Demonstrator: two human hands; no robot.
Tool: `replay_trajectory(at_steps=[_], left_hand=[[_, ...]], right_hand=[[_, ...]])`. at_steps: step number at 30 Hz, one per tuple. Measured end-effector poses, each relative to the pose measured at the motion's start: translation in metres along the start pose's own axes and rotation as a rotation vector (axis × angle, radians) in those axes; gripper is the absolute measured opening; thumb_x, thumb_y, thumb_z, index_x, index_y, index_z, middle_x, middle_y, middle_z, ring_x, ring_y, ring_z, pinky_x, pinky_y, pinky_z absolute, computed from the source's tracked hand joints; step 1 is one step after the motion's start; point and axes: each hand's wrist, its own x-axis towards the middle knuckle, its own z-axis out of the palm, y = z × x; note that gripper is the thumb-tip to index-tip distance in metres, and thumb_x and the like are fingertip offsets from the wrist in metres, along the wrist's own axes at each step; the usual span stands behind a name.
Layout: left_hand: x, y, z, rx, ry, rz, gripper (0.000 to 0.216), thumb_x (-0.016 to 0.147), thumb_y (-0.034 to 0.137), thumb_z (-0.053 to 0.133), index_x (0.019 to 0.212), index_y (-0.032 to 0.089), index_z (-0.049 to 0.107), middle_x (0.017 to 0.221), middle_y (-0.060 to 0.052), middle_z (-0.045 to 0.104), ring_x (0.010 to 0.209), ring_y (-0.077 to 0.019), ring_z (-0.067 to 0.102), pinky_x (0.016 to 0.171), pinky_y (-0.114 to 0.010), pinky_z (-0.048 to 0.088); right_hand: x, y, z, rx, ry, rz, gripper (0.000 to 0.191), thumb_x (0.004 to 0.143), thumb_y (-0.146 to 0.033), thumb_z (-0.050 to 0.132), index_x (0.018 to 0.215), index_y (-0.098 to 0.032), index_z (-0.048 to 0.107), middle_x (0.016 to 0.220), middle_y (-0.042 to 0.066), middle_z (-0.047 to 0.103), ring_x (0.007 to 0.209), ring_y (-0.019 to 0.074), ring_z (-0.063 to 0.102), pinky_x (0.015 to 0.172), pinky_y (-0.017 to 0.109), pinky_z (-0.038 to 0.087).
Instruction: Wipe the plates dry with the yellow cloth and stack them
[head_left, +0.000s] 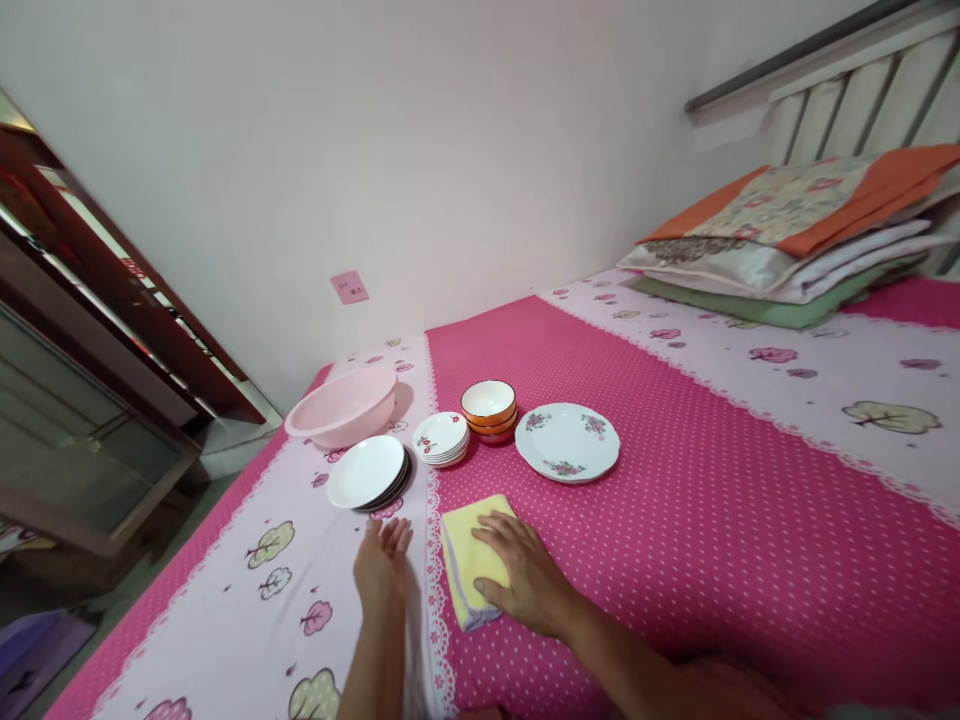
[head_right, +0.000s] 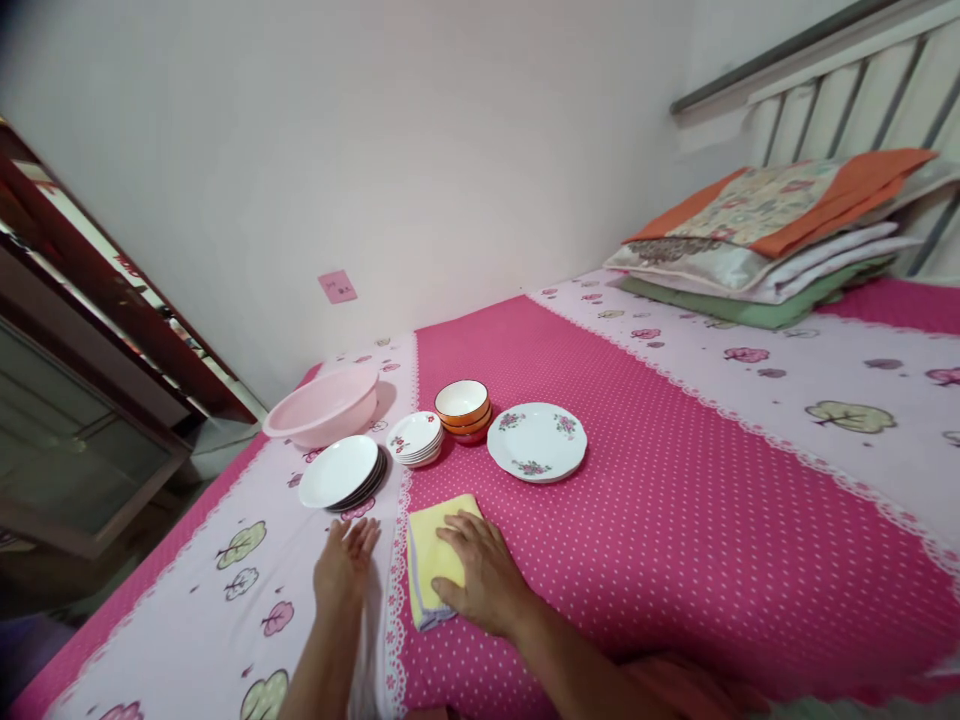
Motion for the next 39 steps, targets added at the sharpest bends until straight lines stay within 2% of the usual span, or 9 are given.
replay_trajectory(at_steps=[3, 8, 16, 21, 25, 28, 32, 36, 39], left_hand=[[0.036, 0.026, 0.004, -0.030, 0.086, -0.115, 0.025, 0.104, 0.038, 0.053, 0.107, 0.014, 0.061, 0.087, -0.004, 0.067, 0.077, -0.0164, 0.071, 0.072, -0.033, 0.063], [0.070, 0.049, 0.014, 0.077, 0.191, -0.248, 0.029, 0.098, 0.036, 0.066, 0.120, 0.016, 0.064, 0.110, -0.006, 0.069, 0.084, -0.0161, 0.068, 0.069, -0.032, 0.061], [0.078, 0.061, 0.004, 0.287, 0.171, -0.295, 0.036, 0.098, 0.038, 0.067, 0.128, 0.018, 0.063, 0.127, -0.010, 0.066, 0.105, -0.0237, 0.068, 0.088, -0.045, 0.060], [0.075, 0.070, -0.003, 0.246, 0.138, -0.279, 0.036, 0.098, 0.037, 0.066, 0.128, 0.018, 0.062, 0.127, -0.010, 0.066, 0.105, -0.0237, 0.068, 0.088, -0.045, 0.060], [0.060, 0.082, -0.004, 0.037, 0.113, -0.154, 0.032, 0.098, 0.036, 0.066, 0.125, 0.017, 0.063, 0.120, -0.008, 0.068, 0.097, -0.0208, 0.069, 0.081, -0.040, 0.062], [0.036, 0.094, -0.007, -0.128, 0.126, 0.001, 0.019, 0.095, 0.014, 0.062, 0.114, 0.014, 0.063, 0.105, -0.004, 0.071, 0.086, -0.0173, 0.070, 0.076, -0.035, 0.064], [-0.003, 0.114, -0.003, -0.310, 0.127, 0.208, 0.031, 0.079, 0.001, 0.058, 0.106, 0.016, 0.060, 0.099, 0.001, 0.071, 0.090, -0.0175, 0.071, 0.087, -0.039, 0.065], [-0.040, 0.123, 0.019, -0.418, 0.085, 0.260, 0.028, 0.075, 0.010, 0.060, 0.102, 0.018, 0.062, 0.098, -0.001, 0.073, 0.099, -0.0204, 0.072, 0.094, -0.040, 0.064], [-0.069, 0.113, 0.044, -0.469, -0.035, 0.235, 0.035, 0.074, 0.011, 0.063, 0.108, 0.019, 0.065, 0.110, -0.004, 0.076, 0.112, -0.0234, 0.070, 0.099, -0.038, 0.061]], right_hand=[[0.003, -0.002, -0.003, 0.023, 0.006, 0.006, 0.060, 0.084, -0.037, 0.070, 0.141, -0.021, 0.060, 0.154, 0.010, 0.054, 0.146, 0.0295, 0.041, 0.123, 0.046, 0.029], [0.005, -0.002, -0.005, 0.057, 0.019, 0.000, 0.057, 0.085, -0.037, 0.070, 0.139, -0.020, 0.061, 0.152, 0.011, 0.055, 0.145, 0.0287, 0.042, 0.123, 0.044, 0.028], [0.005, 0.001, 0.001, 0.062, 0.061, -0.005, 0.053, 0.085, -0.036, 0.070, 0.137, -0.023, 0.062, 0.149, 0.010, 0.057, 0.143, 0.0292, 0.044, 0.120, 0.045, 0.031], [0.005, 0.003, 0.002, 0.063, 0.065, -0.017, 0.052, 0.086, -0.037, 0.069, 0.136, -0.024, 0.062, 0.149, 0.010, 0.057, 0.143, 0.0299, 0.044, 0.120, 0.046, 0.031], [0.004, 0.004, 0.002, 0.062, 0.069, -0.024, 0.053, 0.087, -0.037, 0.069, 0.138, -0.023, 0.062, 0.149, 0.010, 0.057, 0.143, 0.0301, 0.044, 0.120, 0.046, 0.031], [0.004, 0.005, 0.003, 0.062, 0.076, -0.025, 0.053, 0.087, -0.037, 0.069, 0.137, -0.022, 0.062, 0.149, 0.010, 0.057, 0.142, 0.0303, 0.044, 0.120, 0.046, 0.031], [0.004, 0.005, 0.004, 0.061, 0.085, -0.029, 0.051, 0.087, -0.035, 0.069, 0.136, -0.023, 0.061, 0.148, 0.010, 0.057, 0.142, 0.0295, 0.044, 0.120, 0.046, 0.031], [0.004, 0.003, 0.003, 0.050, 0.087, -0.034, 0.051, 0.086, -0.034, 0.070, 0.135, -0.023, 0.061, 0.147, 0.010, 0.058, 0.141, 0.0289, 0.045, 0.120, 0.045, 0.032], [0.004, 0.002, 0.003, 0.036, 0.085, -0.035, 0.050, 0.086, -0.034, 0.070, 0.135, -0.024, 0.061, 0.146, 0.010, 0.058, 0.140, 0.0288, 0.046, 0.120, 0.045, 0.033]])
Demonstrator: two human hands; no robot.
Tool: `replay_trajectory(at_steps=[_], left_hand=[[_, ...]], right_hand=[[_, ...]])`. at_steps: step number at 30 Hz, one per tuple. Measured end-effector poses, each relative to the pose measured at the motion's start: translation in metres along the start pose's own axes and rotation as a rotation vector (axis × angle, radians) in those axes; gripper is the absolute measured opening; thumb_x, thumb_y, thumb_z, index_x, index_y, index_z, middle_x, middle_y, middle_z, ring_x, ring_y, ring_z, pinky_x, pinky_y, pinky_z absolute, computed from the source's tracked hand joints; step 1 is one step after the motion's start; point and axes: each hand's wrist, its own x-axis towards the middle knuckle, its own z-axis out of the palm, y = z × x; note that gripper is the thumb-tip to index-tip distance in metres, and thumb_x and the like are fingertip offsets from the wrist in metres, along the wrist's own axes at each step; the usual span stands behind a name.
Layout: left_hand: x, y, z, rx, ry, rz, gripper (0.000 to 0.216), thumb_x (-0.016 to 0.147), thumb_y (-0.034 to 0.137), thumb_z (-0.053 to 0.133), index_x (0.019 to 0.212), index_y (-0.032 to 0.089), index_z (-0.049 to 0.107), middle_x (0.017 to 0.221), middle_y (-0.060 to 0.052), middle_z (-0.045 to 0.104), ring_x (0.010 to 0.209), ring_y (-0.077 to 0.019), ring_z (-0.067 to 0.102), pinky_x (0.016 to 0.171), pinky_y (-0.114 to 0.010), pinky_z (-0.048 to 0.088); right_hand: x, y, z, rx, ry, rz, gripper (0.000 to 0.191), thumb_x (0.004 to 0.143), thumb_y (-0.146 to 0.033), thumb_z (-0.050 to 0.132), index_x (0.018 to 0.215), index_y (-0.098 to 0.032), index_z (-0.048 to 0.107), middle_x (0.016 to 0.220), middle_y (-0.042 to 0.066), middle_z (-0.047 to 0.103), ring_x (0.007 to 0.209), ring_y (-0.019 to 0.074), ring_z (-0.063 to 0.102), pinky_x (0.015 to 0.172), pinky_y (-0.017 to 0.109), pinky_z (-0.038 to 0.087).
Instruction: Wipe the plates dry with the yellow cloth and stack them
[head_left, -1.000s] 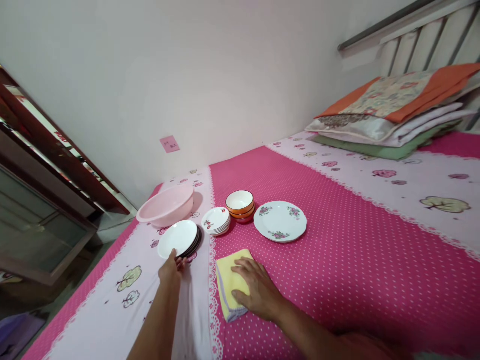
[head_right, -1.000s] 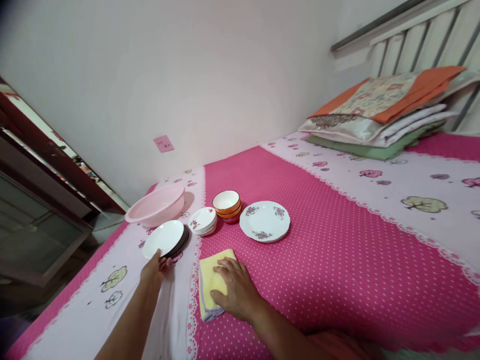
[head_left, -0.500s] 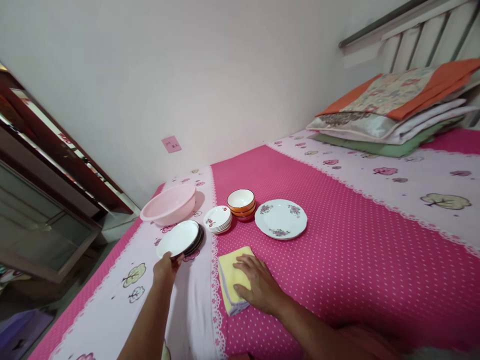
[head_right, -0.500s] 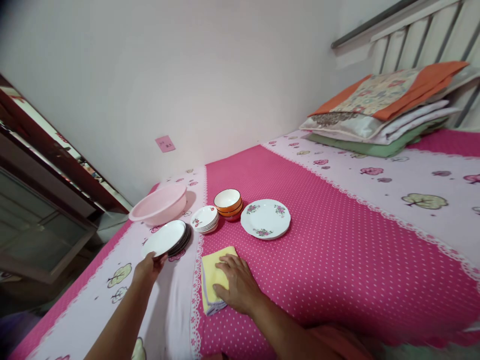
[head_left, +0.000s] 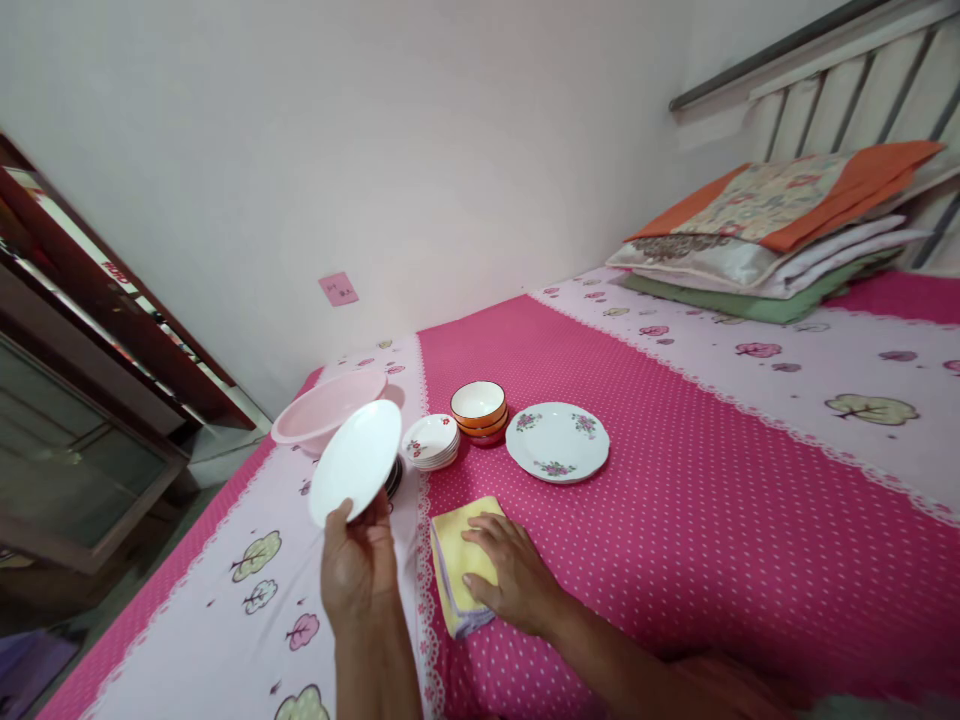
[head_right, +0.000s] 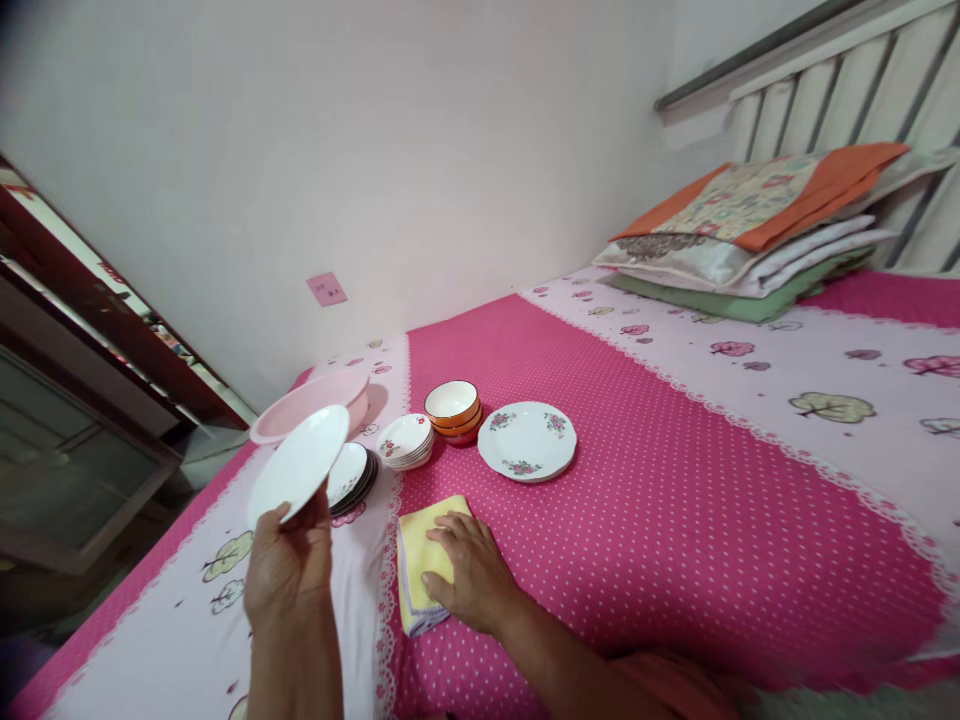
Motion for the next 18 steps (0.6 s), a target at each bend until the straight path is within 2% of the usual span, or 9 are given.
replay_trajectory(at_steps=[4, 7, 9, 14, 18], left_hand=[[-0.038, -0.035, 0.006, -0.068, -0.182, -0.152, 0.042, 0.079, 0.016, 0.069, 0.121, 0.021, 0.068, 0.128, -0.006, 0.075, 0.130, -0.0251, 0.063, 0.108, -0.033, 0.054], [-0.057, -0.065, -0.004, -0.011, -0.264, -0.322, 0.054, 0.080, 0.024, 0.071, 0.133, 0.022, 0.065, 0.133, -0.009, 0.073, 0.129, -0.0287, 0.065, 0.106, -0.036, 0.056], [-0.065, -0.080, -0.011, -0.029, -0.269, -0.436, 0.059, 0.080, 0.025, 0.070, 0.139, 0.021, 0.062, 0.133, -0.011, 0.073, 0.128, -0.0305, 0.065, 0.107, -0.039, 0.056], [-0.061, -0.095, -0.020, -0.112, -0.235, -0.624, 0.065, 0.082, 0.020, 0.062, 0.147, 0.026, 0.057, 0.138, -0.008, 0.071, 0.134, -0.0316, 0.061, 0.112, -0.046, 0.053], [-0.039, -0.084, -0.035, -0.135, -0.192, -0.573, 0.065, 0.081, 0.020, 0.059, 0.145, 0.030, 0.058, 0.139, -0.005, 0.071, 0.139, -0.0311, 0.056, 0.113, -0.047, 0.051]], right_hand=[[0.001, 0.000, 0.001, -0.017, -0.007, 0.010, 0.052, 0.085, -0.033, 0.070, 0.136, -0.023, 0.060, 0.148, 0.010, 0.057, 0.141, 0.0297, 0.046, 0.119, 0.046, 0.033], [0.002, 0.000, 0.001, -0.020, -0.016, 0.002, 0.053, 0.085, -0.032, 0.069, 0.137, -0.024, 0.059, 0.148, 0.010, 0.057, 0.141, 0.0304, 0.046, 0.120, 0.047, 0.033], [0.003, -0.001, 0.001, -0.023, -0.011, -0.031, 0.054, 0.087, -0.031, 0.067, 0.140, -0.026, 0.057, 0.146, 0.010, 0.058, 0.140, 0.0304, 0.047, 0.119, 0.047, 0.034], [0.004, -0.003, -0.005, -0.015, -0.043, -0.084, 0.061, 0.092, -0.034, 0.063, 0.151, -0.026, 0.048, 0.150, 0.012, 0.055, 0.141, 0.0328, 0.046, 0.118, 0.048, 0.036], [0.002, 0.001, -0.015, -0.016, -0.059, -0.044, 0.056, 0.093, -0.040, 0.065, 0.146, -0.025, 0.055, 0.148, 0.012, 0.059, 0.140, 0.0344, 0.049, 0.120, 0.054, 0.033]])
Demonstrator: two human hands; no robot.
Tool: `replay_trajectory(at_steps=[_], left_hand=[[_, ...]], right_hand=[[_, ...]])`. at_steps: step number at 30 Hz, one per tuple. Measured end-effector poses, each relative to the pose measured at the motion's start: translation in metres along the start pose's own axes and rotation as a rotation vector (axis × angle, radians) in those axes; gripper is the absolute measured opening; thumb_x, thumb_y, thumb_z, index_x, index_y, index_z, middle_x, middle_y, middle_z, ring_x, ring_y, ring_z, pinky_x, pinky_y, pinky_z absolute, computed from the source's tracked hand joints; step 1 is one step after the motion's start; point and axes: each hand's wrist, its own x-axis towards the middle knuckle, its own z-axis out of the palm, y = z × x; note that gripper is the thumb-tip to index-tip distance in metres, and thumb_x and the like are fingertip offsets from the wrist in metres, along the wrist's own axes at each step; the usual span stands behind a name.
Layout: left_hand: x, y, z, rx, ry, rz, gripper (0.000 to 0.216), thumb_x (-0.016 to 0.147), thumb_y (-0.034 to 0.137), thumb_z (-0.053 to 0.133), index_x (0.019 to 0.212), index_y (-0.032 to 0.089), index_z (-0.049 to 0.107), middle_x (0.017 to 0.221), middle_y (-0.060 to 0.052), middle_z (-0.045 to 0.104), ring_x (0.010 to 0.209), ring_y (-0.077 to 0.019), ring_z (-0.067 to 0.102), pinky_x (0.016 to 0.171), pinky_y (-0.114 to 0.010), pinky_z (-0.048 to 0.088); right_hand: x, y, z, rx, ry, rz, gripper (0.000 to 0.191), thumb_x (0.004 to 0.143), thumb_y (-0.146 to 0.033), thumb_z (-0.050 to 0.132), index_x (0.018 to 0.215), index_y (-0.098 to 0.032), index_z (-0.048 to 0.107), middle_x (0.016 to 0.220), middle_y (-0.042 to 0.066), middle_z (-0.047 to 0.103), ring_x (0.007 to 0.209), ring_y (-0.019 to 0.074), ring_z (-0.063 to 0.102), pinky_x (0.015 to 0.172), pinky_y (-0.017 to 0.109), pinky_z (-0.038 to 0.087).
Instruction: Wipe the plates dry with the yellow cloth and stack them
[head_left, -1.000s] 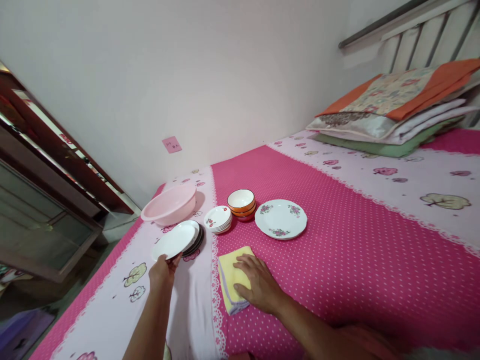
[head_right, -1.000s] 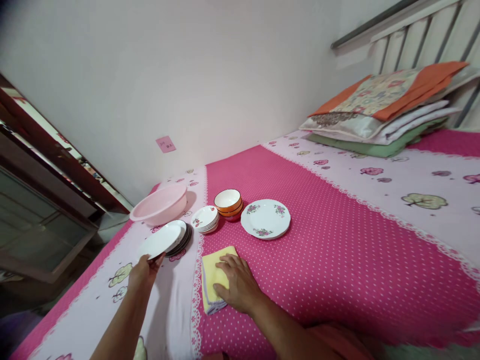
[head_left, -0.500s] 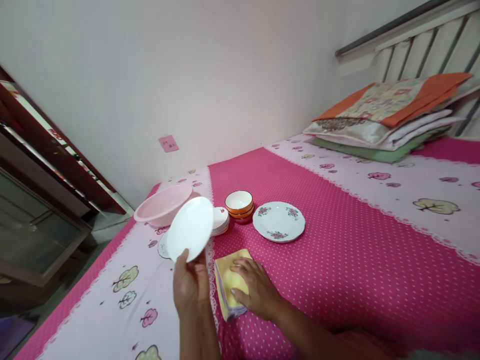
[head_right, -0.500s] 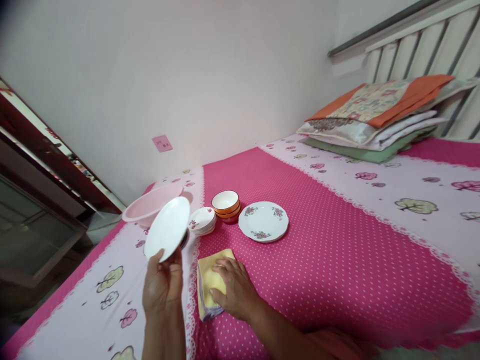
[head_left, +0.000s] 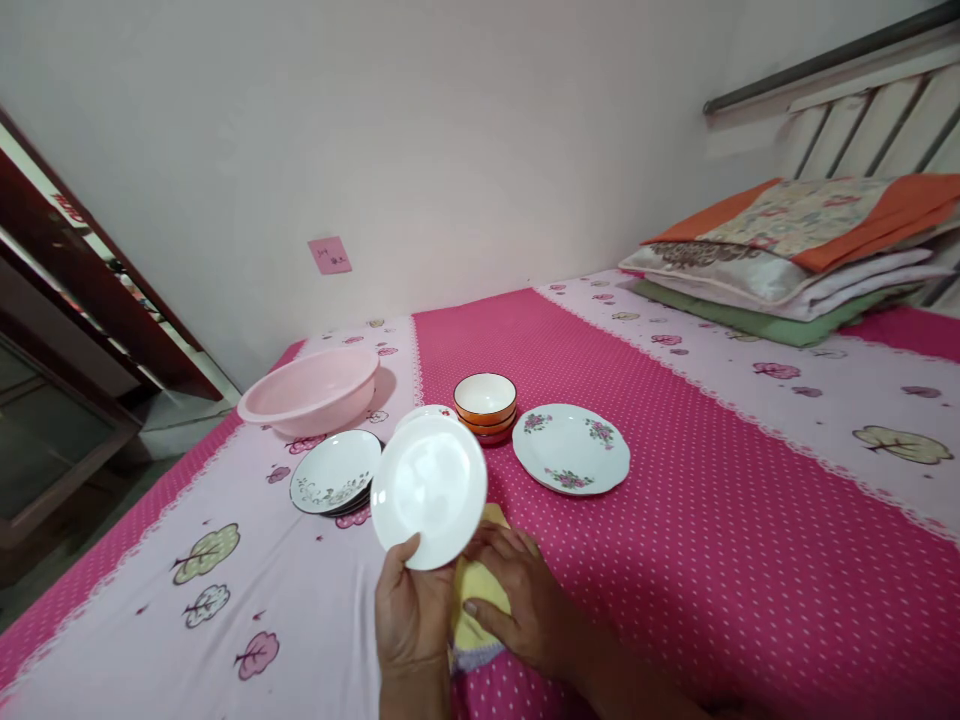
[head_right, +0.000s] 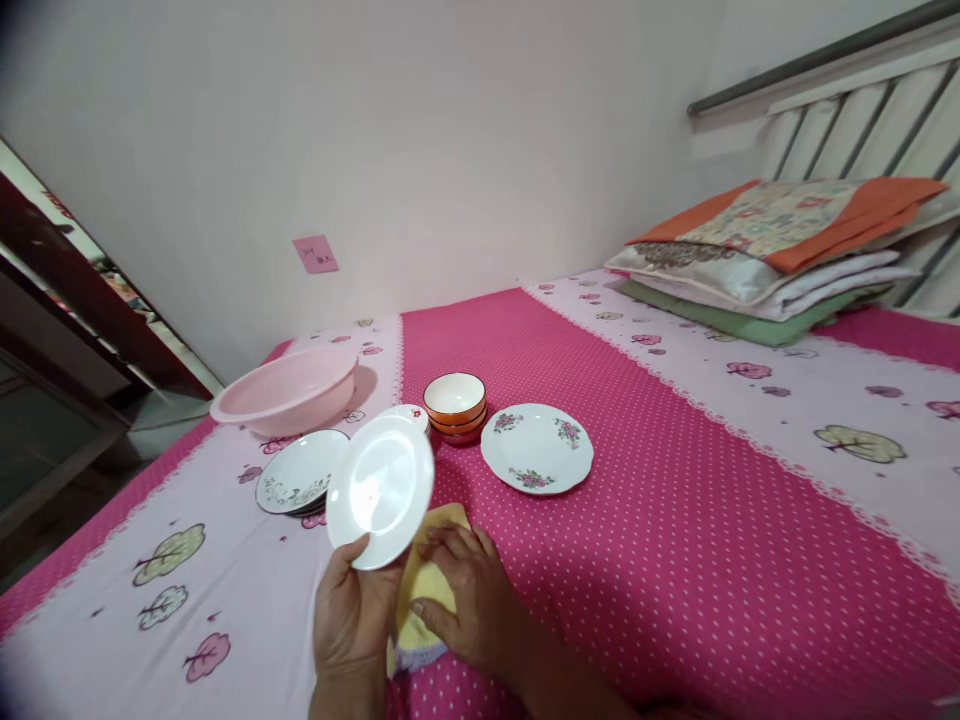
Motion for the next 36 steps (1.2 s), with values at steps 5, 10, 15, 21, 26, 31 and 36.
replay_trajectory(at_steps=[5, 10, 15, 21, 26, 31, 36], left_hand=[[0.002, 0.032, -0.012, 0.024, 0.094, 0.203, 0.064, 0.080, 0.016, 0.060, 0.141, 0.036, 0.061, 0.138, 0.000, 0.071, 0.143, -0.0318, 0.052, 0.112, -0.050, 0.053], [0.003, 0.038, -0.014, 0.016, 0.111, 0.222, 0.065, 0.078, 0.014, 0.060, 0.140, 0.033, 0.062, 0.137, -0.002, 0.071, 0.140, -0.0323, 0.055, 0.111, -0.050, 0.054], [0.006, 0.030, -0.018, -0.029, 0.157, 0.131, 0.069, 0.078, 0.013, 0.060, 0.145, 0.029, 0.058, 0.137, -0.003, 0.071, 0.138, -0.0316, 0.057, 0.114, -0.049, 0.051], [0.009, 0.020, -0.018, -0.049, 0.043, 0.105, 0.070, 0.081, 0.018, 0.060, 0.150, 0.029, 0.054, 0.141, -0.005, 0.069, 0.139, -0.0322, 0.056, 0.117, -0.050, 0.047], [0.006, 0.022, -0.012, -0.113, 0.124, 0.071, 0.066, 0.089, 0.019, 0.058, 0.153, 0.029, 0.050, 0.141, -0.005, 0.069, 0.139, -0.0314, 0.057, 0.117, -0.050, 0.048], [-0.004, 0.022, -0.004, -0.178, 0.143, -0.018, 0.057, 0.094, 0.021, 0.060, 0.151, 0.022, 0.053, 0.137, -0.010, 0.071, 0.130, -0.0310, 0.064, 0.116, -0.051, 0.047], [-0.007, 0.009, 0.002, -0.268, 0.023, -0.110, 0.048, 0.100, 0.034, 0.058, 0.148, 0.026, 0.059, 0.138, -0.011, 0.071, 0.127, -0.0304, 0.066, 0.115, -0.050, 0.048]], right_hand=[[-0.008, -0.004, -0.010, -0.049, 0.243, 0.006, 0.045, 0.101, -0.033, 0.051, 0.146, -0.026, 0.055, 0.147, 0.012, 0.060, 0.140, 0.0324, 0.052, 0.119, 0.055, 0.038], [-0.019, -0.017, 0.020, -0.093, -0.151, -0.115, 0.096, 0.084, -0.051, 0.077, 0.165, -0.025, 0.030, 0.166, 0.013, 0.039, 0.153, 0.0407, 0.035, 0.127, 0.061, 0.024], [-0.018, -0.013, 0.050, -0.145, -0.191, -0.062, 0.093, 0.090, -0.035, 0.069, 0.168, -0.024, 0.020, 0.170, 0.012, 0.030, 0.154, 0.0397, 0.034, 0.128, 0.059, 0.026], [-0.010, -0.009, 0.035, -0.205, -0.044, -0.036, 0.072, 0.088, -0.005, 0.044, 0.156, -0.026, 0.047, 0.154, 0.012, 0.056, 0.139, 0.0343, 0.055, 0.115, 0.057, 0.044], [-0.005, 0.001, 0.000, 0.084, 0.169, 0.081, 0.060, 0.077, -0.013, 0.058, 0.135, -0.026, 0.065, 0.123, 0.011, 0.075, 0.110, 0.0323, 0.071, 0.096, 0.046, 0.059], [-0.007, 0.008, -0.048, 0.615, 0.403, 0.530, 0.044, 0.077, -0.043, 0.073, 0.111, -0.015, 0.073, 0.090, 0.011, 0.080, 0.082, 0.0347, 0.077, 0.072, 0.044, 0.064], [-0.007, 0.000, -0.083, 0.973, 0.728, 0.633, 0.063, 0.077, -0.054, 0.075, 0.126, -0.015, 0.069, 0.097, 0.010, 0.081, 0.084, 0.0340, 0.078, 0.072, 0.042, 0.065]])
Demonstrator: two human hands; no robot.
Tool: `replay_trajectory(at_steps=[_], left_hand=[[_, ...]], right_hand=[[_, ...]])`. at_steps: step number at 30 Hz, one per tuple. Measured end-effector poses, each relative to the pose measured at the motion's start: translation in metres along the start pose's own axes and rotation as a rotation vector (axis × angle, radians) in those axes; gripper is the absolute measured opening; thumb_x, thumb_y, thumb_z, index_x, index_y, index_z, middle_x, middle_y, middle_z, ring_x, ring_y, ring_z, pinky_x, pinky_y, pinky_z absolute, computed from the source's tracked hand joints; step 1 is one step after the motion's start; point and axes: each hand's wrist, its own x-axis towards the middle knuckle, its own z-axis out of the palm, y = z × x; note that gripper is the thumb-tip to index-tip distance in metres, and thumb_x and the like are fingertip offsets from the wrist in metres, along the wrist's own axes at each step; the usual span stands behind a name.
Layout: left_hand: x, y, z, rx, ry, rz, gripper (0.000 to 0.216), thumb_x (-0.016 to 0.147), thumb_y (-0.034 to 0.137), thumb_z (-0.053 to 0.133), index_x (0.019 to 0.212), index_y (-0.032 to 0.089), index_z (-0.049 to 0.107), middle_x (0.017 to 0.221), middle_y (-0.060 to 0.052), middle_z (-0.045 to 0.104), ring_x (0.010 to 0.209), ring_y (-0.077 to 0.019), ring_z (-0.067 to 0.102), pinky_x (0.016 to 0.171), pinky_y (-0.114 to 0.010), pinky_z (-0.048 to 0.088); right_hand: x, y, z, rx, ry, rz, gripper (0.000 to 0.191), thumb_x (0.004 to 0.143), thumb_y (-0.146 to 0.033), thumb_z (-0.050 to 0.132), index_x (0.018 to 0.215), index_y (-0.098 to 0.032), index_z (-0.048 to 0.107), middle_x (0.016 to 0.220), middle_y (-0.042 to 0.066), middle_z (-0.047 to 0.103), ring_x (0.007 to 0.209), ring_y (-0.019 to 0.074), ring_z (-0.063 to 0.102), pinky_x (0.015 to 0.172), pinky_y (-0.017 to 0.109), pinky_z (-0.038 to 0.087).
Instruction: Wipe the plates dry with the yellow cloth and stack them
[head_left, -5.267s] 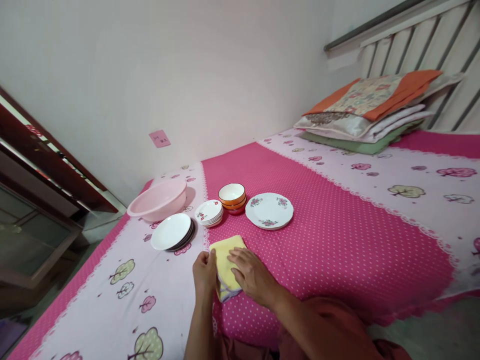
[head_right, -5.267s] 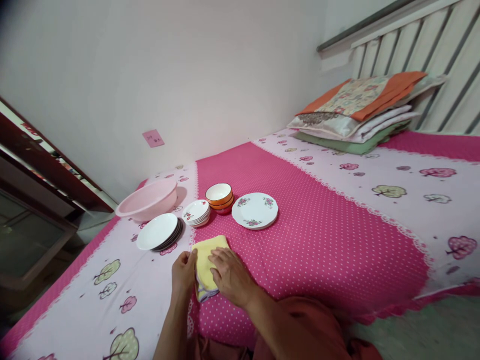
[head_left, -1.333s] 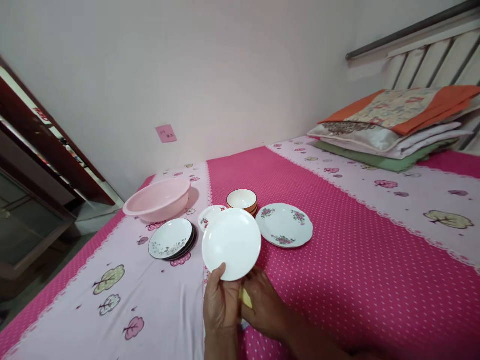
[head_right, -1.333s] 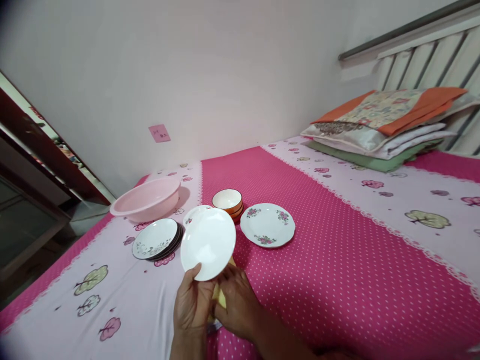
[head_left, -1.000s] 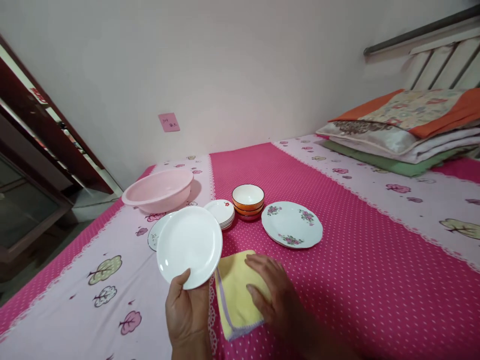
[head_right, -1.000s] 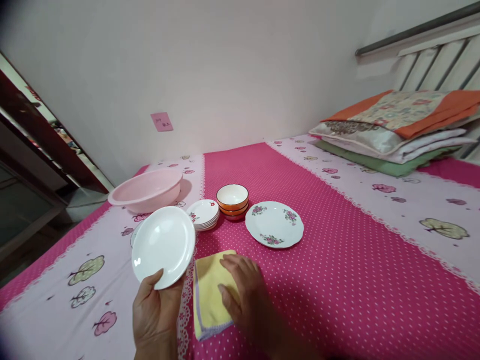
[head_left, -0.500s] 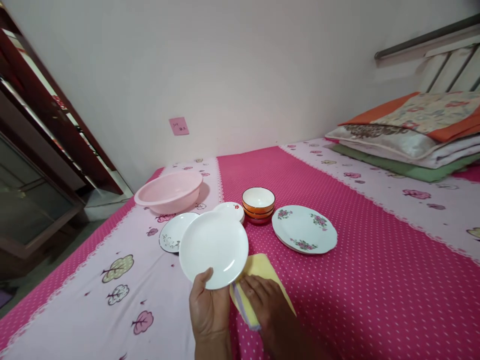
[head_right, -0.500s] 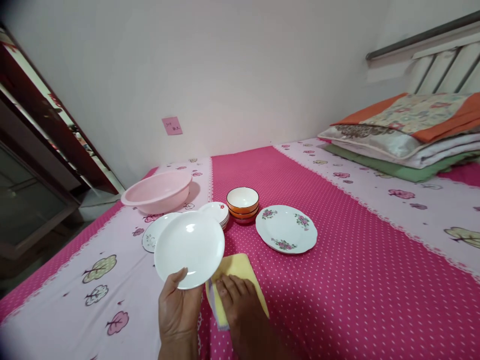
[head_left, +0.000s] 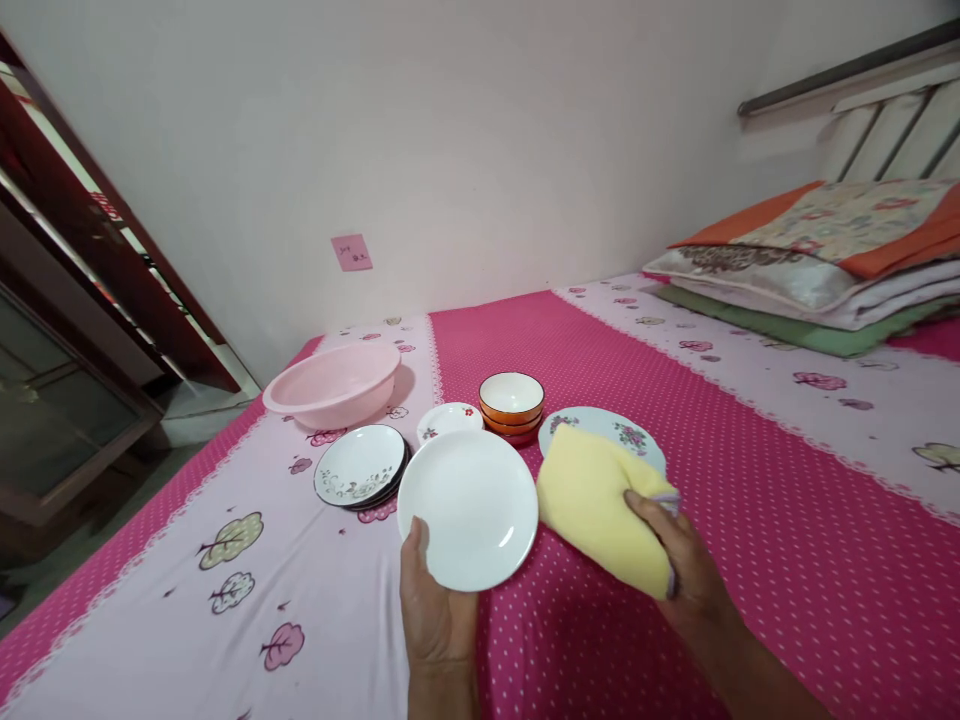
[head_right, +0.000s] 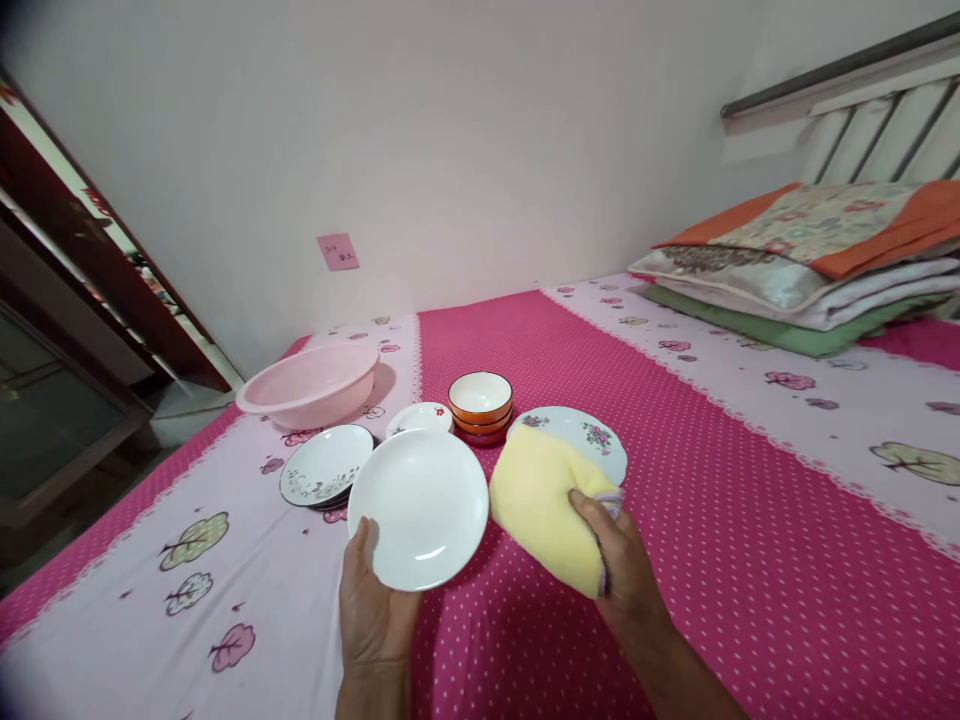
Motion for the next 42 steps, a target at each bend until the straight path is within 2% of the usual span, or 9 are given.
replay_trajectory(at_steps=[7, 12, 15, 20, 26, 30, 32, 35, 42], left_hand=[[0.005, -0.035, -0.007, 0.037, -0.072, -0.120, 0.064, 0.093, 0.065, 0.059, 0.147, 0.030, 0.059, 0.145, -0.012, 0.065, 0.130, -0.0337, 0.064, 0.112, -0.048, 0.050], [0.006, -0.055, -0.008, -0.005, -0.141, -0.237, 0.065, 0.094, 0.068, 0.055, 0.145, 0.027, 0.062, 0.142, -0.013, 0.067, 0.134, -0.0351, 0.060, 0.116, -0.050, 0.045], [0.006, -0.060, -0.009, -0.055, -0.199, -0.294, 0.067, 0.096, 0.067, 0.053, 0.144, 0.023, 0.062, 0.141, -0.015, 0.067, 0.137, -0.0348, 0.058, 0.119, -0.049, 0.042], [0.005, -0.061, -0.009, -0.066, -0.187, -0.323, 0.071, 0.097, 0.063, 0.054, 0.149, 0.014, 0.057, 0.142, -0.020, 0.065, 0.140, -0.0356, 0.054, 0.122, -0.050, 0.038], [0.004, -0.053, -0.012, -0.057, -0.180, -0.347, 0.072, 0.098, 0.069, 0.045, 0.134, 0.012, 0.070, 0.130, -0.022, 0.073, 0.132, -0.0361, 0.062, 0.115, -0.049, 0.046], [0.002, -0.044, -0.015, -0.060, -0.193, -0.559, 0.080, 0.098, 0.073, 0.039, 0.130, 0.007, 0.071, 0.114, -0.022, 0.078, 0.113, -0.0297, 0.073, 0.104, -0.040, 0.056], [0.001, -0.044, -0.014, -0.077, -0.153, -0.596, 0.074, 0.102, 0.067, 0.037, 0.133, 0.008, 0.068, 0.110, -0.020, 0.078, 0.104, -0.0237, 0.076, 0.101, -0.033, 0.058], [-0.002, -0.051, -0.011, -0.037, -0.124, -0.471, 0.062, 0.106, 0.057, 0.035, 0.132, 0.012, 0.070, 0.116, -0.018, 0.078, 0.113, -0.0220, 0.074, 0.107, -0.033, 0.054], [-0.002, -0.060, -0.011, -0.023, -0.418, -0.414, 0.061, 0.103, 0.060, 0.042, 0.136, 0.017, 0.070, 0.145, -0.015, 0.064, 0.149, -0.0296, 0.043, 0.127, -0.046, 0.027]], right_hand=[[-0.006, -0.003, -0.007, -0.084, 0.184, -0.243, 0.065, 0.077, -0.053, 0.076, 0.127, -0.011, 0.069, 0.107, 0.014, 0.080, 0.093, 0.0353, 0.077, 0.077, 0.043, 0.066], [-0.016, 0.004, -0.005, -0.548, -0.174, -0.845, 0.056, 0.089, -0.028, 0.064, 0.143, -0.017, 0.057, 0.139, 0.014, 0.068, 0.128, 0.0330, 0.065, 0.103, 0.044, 0.057], [-0.017, 0.015, 0.001, -0.865, -0.401, -1.080, 0.071, 0.080, -0.010, 0.055, 0.150, -0.017, 0.048, 0.151, 0.014, 0.057, 0.145, 0.0319, 0.049, 0.119, 0.052, 0.044], [-0.019, 0.034, 0.010, -1.205, -0.427, -1.050, 0.091, 0.065, -0.001, 0.048, 0.155, -0.016, 0.041, 0.163, 0.015, 0.043, 0.154, 0.0336, 0.033, 0.121, 0.064, 0.034], [-0.033, 0.035, 0.014, -1.233, -0.591, -1.094, 0.075, 0.076, -0.006, 0.049, 0.150, -0.014, 0.046, 0.163, 0.015, 0.044, 0.154, 0.0285, 0.034, 0.123, 0.055, 0.035], [-0.043, 0.042, 0.023, -1.211, -0.651, -1.250, 0.065, 0.085, -0.011, 0.049, 0.150, -0.014, 0.047, 0.161, 0.012, 0.048, 0.154, 0.0246, 0.035, 0.125, 0.048, 0.033], [-0.043, 0.043, 0.027, -1.233, -0.622, -1.297, 0.063, 0.088, -0.009, 0.045, 0.151, -0.013, 0.046, 0.161, 0.012, 0.048, 0.155, 0.0241, 0.033, 0.126, 0.048, 0.031], [-0.036, 0.037, 0.031, -1.280, -0.536, -1.312, 0.056, 0.095, -0.012, 0.043, 0.150, -0.010, 0.046, 0.161, 0.014, 0.048, 0.155, 0.0262, 0.033, 0.126, 0.051, 0.028], [-0.010, 0.028, 0.021, -1.335, -0.300, -1.279, 0.054, 0.098, -0.011, 0.039, 0.151, -0.015, 0.049, 0.155, 0.014, 0.055, 0.149, 0.0292, 0.042, 0.125, 0.055, 0.021]])
